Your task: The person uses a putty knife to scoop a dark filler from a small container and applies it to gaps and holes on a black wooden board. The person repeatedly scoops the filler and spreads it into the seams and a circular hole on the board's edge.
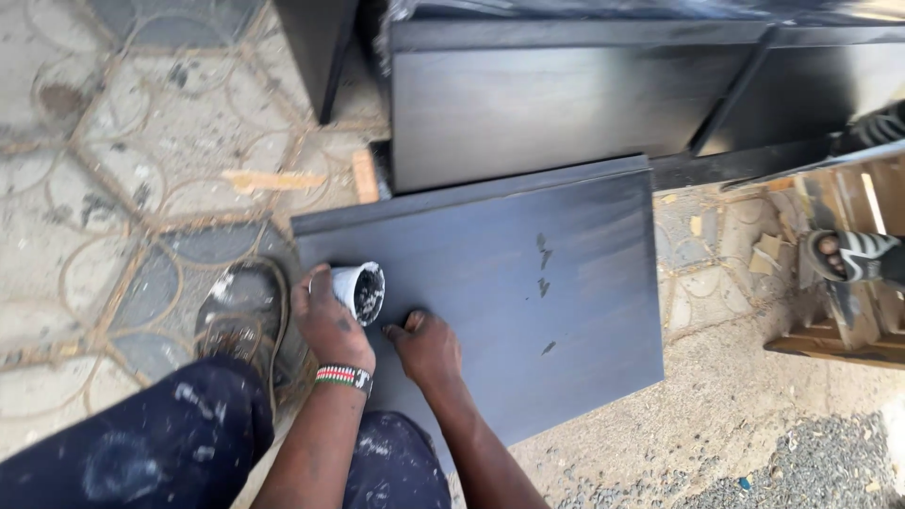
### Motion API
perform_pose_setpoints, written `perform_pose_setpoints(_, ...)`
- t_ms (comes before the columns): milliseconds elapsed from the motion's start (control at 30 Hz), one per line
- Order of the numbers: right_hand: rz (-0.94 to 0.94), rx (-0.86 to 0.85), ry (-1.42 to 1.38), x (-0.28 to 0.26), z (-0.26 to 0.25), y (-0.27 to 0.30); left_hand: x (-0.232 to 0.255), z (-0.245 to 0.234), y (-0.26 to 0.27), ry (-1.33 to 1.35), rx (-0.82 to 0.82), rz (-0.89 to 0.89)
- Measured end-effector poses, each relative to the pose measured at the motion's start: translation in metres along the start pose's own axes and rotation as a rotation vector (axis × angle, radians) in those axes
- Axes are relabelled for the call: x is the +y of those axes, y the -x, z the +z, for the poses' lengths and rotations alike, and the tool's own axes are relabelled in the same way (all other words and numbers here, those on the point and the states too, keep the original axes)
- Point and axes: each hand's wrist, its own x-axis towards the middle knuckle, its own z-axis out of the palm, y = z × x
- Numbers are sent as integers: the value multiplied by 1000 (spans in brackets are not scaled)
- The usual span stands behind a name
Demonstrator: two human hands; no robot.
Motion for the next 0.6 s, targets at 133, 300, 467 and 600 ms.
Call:
perform_pose_setpoints(133, -134, 59, -288, 7, -34, 12, -22, 21, 6, -78, -92, -66)
perform_pose_setpoints(300, -136, 373, -488, -12, -95, 33, -44, 63, 40, -44, -179, -209)
perform_pose_setpoints(467, -313, 535, -380, -30, -142, 73, -22, 101, 83, -102, -256, -424)
perform_pose_setpoints(600, -219, 348, -96, -54, -160, 105, 56, 124, 134, -254, -339, -506)
